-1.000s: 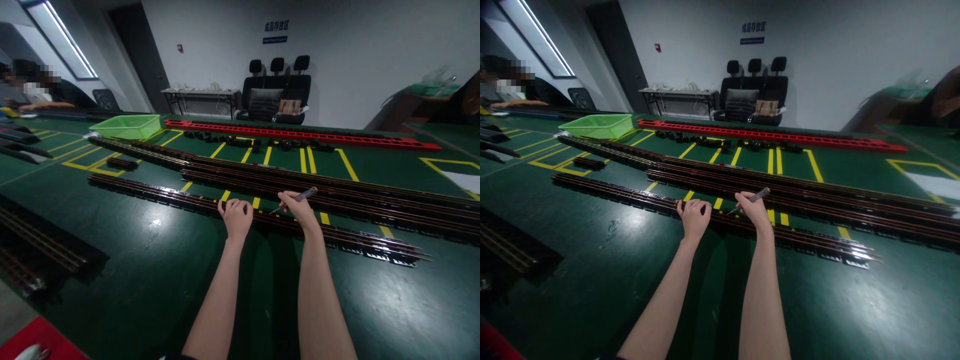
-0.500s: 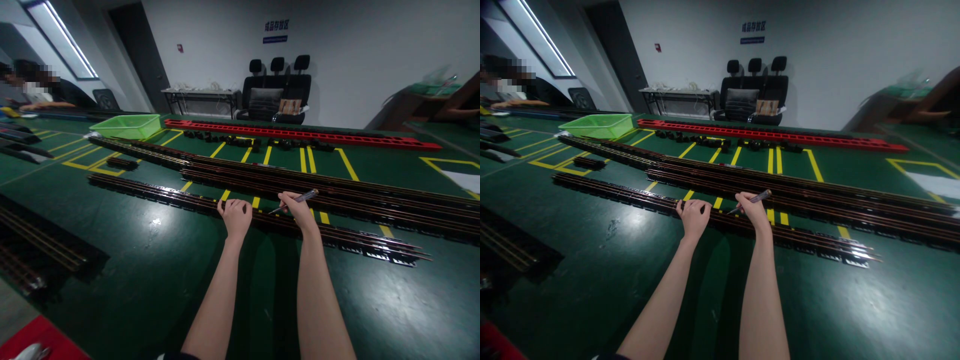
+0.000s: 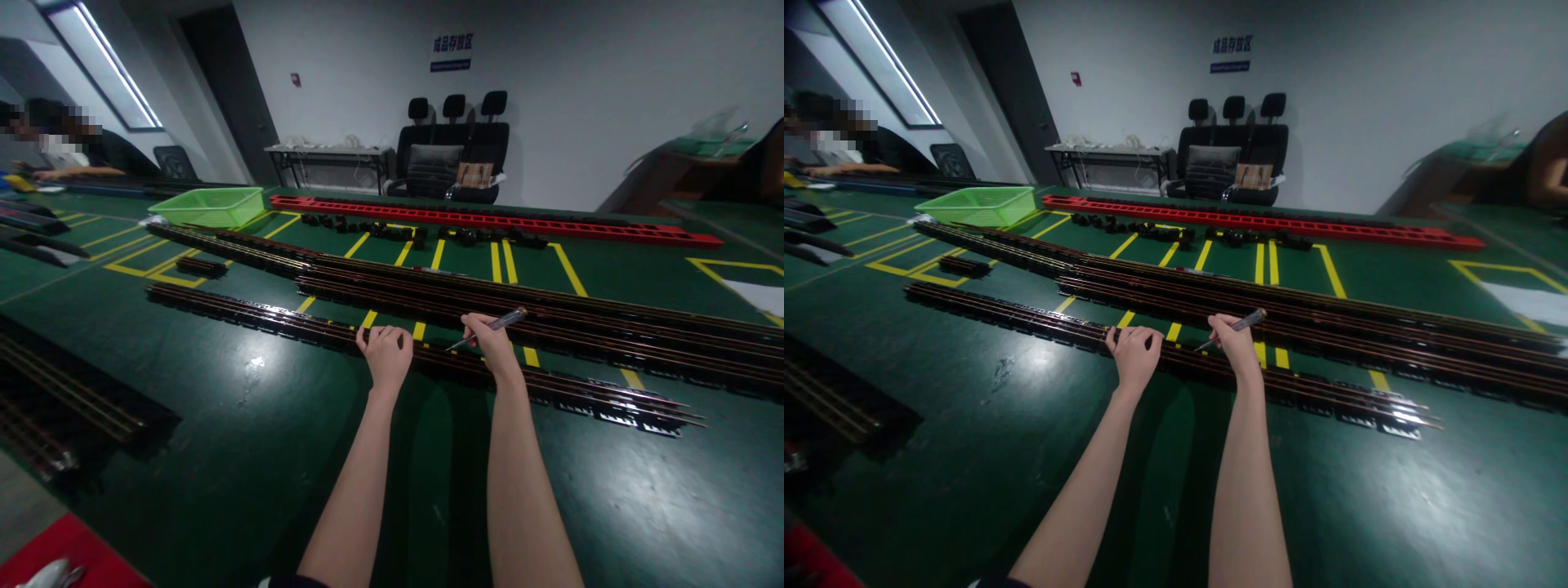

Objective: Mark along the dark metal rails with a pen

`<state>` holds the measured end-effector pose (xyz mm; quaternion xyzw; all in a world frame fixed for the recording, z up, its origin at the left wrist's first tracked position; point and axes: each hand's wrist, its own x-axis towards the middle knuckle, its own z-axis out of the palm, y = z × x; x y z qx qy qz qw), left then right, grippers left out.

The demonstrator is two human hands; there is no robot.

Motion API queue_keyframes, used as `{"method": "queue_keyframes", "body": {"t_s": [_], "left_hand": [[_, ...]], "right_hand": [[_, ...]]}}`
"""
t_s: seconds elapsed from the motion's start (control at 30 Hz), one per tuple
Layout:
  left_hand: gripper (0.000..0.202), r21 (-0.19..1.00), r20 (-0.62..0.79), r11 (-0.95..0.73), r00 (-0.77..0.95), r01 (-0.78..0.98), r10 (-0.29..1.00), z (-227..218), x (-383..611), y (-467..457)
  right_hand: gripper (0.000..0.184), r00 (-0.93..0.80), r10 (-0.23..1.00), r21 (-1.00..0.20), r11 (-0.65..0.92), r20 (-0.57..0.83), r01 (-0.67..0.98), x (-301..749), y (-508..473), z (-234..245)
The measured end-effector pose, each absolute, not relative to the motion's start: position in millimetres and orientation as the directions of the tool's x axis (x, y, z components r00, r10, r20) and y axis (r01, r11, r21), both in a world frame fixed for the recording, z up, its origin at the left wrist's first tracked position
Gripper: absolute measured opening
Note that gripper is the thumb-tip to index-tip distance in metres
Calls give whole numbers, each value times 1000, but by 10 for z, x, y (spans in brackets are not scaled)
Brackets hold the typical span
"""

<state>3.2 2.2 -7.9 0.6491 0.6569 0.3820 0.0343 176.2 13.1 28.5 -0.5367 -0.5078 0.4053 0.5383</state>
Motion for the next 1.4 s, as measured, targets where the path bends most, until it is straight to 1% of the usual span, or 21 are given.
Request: {"method": "queue_keyframes", "body": {"t_s": [0.2,0.43,0.6,0.8,1.03,1.17,1.27,1.4], "left_hand": [[27,538,455,-129,-158,833,876,-47,39,7],[27,543,451,-128,-160,830,878,-44,47,3],[28,550,457,-158,-138,820,879,-50,13,27],[28,560,436,-175,-107,810,894,-25,-29,41],[32,567,423,-68,-219,821,879,21,-68,46],[33,574,436,-48,-255,818,863,1,-97,59],[31,557,444,-73,-223,827,868,-6,-115,34],[29,529,458,-188,-91,828,884,-23,-151,-48]], "right_hand": [[35,138,981,-989,124,135,84,1768,122,283],[37,119,985,-989,111,122,98,1769,117,275],[36,106,988,-989,106,117,99,1778,121,261],[37,132,984,-989,107,121,105,1754,106,280],[35,153,977,-985,130,147,113,1607,30,305],[34,123,977,-980,163,177,118,1553,33,270],[34,97,976,-975,180,193,130,1582,69,225],[34,56,982,-977,173,181,128,1654,103,192]]}}
